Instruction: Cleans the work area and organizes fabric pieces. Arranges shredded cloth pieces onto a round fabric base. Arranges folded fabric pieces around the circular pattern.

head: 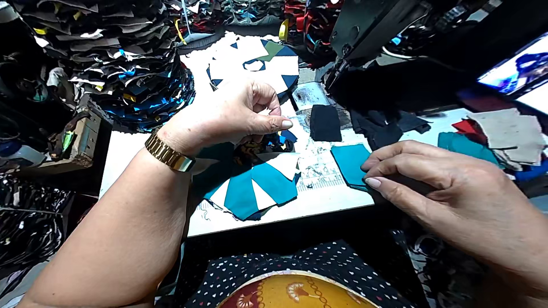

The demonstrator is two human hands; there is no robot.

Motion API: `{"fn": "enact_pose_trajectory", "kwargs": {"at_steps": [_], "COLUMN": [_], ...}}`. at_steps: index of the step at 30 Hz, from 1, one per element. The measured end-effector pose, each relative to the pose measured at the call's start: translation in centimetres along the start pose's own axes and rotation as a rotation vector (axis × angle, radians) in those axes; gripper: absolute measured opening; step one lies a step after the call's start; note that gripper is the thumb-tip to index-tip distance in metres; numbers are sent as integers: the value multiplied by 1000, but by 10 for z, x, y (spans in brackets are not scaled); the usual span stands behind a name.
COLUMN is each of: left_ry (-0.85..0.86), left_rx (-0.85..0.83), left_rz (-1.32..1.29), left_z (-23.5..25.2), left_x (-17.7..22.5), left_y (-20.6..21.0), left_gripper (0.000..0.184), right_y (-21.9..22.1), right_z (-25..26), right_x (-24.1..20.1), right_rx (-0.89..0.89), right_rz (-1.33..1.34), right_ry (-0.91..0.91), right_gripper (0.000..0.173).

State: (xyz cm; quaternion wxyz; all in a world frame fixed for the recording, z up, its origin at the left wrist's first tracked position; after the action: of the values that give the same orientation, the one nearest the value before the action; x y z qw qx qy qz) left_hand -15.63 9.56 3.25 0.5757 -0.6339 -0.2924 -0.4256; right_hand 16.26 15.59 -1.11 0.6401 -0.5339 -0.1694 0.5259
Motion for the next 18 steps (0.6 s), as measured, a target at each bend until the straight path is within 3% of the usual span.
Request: {"fn": "enact_pose_trajectory", "kwargs": {"at_steps": [6,18], "left_ry": [-8,5], "left_rx": [-8,-7], "left_rz": [-9,5], "left_z": [0,-1], "left_x": [1,2], "left_y": [1,2], "left_gripper": [15,15], "right_y": [0,-3], "right_z": [-2,-3], "right_x": [-2,2], "right_rx": [-28,9], "right_rz": [-31,49], "right_ry": [-35,32], "right_gripper": [24,18]}}
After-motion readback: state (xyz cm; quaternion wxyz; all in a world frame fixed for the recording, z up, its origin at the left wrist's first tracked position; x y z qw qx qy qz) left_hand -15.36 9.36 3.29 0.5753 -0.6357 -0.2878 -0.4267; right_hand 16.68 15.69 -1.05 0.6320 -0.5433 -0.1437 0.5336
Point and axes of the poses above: each hand's wrist, its own z-axis towards the middle knuckle, its own y-axis out of the palm, x = y × z, the point moved 1 cm from there along z, towards the middle knuckle, and after that the axes turned 6 degrees about -z, right-handed, at the moved point
